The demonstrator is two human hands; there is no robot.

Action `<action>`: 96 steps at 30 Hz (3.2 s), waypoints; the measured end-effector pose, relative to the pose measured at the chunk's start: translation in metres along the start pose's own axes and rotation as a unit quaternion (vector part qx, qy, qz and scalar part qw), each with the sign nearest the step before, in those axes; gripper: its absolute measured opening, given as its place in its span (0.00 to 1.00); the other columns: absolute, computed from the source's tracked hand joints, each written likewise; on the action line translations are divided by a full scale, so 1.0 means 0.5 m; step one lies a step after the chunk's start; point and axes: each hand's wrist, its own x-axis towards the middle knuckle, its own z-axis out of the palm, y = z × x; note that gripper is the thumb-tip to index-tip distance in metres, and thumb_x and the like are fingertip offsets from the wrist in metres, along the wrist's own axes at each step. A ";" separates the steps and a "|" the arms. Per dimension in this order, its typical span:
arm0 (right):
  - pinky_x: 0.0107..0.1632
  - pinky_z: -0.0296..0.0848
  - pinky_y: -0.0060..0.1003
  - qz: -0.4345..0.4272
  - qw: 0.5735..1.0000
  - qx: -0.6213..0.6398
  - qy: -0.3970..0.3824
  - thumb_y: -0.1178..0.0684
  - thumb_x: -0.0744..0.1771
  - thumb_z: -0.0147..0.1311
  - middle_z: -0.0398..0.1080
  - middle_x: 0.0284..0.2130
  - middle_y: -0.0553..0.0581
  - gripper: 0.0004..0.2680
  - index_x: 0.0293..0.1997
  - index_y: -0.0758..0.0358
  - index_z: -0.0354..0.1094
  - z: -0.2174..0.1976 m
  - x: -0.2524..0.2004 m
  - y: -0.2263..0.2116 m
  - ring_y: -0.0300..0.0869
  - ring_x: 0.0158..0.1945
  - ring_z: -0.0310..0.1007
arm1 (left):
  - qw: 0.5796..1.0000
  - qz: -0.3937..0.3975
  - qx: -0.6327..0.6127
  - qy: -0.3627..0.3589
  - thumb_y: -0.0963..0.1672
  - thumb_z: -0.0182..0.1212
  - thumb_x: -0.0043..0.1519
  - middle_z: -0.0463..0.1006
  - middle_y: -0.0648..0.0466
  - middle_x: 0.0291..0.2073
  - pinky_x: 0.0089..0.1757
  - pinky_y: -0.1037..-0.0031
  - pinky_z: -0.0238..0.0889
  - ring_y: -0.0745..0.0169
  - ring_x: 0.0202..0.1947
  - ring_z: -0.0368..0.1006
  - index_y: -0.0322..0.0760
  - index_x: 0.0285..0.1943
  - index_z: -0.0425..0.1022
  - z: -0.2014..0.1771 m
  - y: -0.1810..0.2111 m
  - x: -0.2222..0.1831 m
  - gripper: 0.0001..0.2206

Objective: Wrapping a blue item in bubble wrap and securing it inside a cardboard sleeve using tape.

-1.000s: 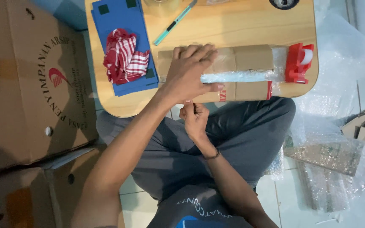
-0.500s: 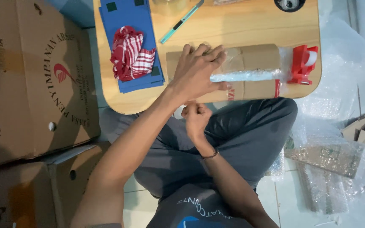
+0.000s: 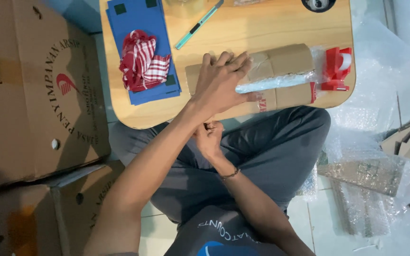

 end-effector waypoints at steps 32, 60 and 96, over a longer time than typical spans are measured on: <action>0.20 0.58 0.33 -0.074 0.991 0.106 0.047 0.47 0.74 0.49 0.54 0.09 0.55 0.24 0.12 0.63 0.60 -0.062 0.013 -0.006 0.40 0.13 0.53 | 0.998 0.020 -0.048 -0.033 0.68 0.56 0.59 0.71 0.54 0.69 0.51 0.59 0.47 0.53 0.66 0.63 0.45 0.69 0.73 -0.010 -0.016 -0.004 0.39; 0.24 0.63 0.42 -0.160 0.911 -0.343 -0.165 0.55 0.70 0.52 0.64 0.10 0.62 0.15 0.21 0.66 0.65 -0.306 0.019 -0.385 0.53 0.17 0.65 | 0.995 0.059 -0.036 -0.065 0.70 0.53 0.57 0.71 0.60 0.69 0.55 0.57 0.46 0.55 0.69 0.60 0.50 0.71 0.70 -0.006 -0.041 -0.001 0.41; 0.56 0.70 0.55 0.041 0.716 -0.639 -0.278 0.52 0.66 0.50 0.77 0.41 0.69 0.15 0.58 0.66 0.72 -0.325 0.301 -0.507 0.65 0.55 0.75 | 0.982 0.085 0.092 0.140 0.73 0.53 0.52 0.66 0.46 0.44 0.53 0.53 0.52 0.47 0.51 0.62 0.35 0.65 0.67 0.018 -0.047 -0.032 0.49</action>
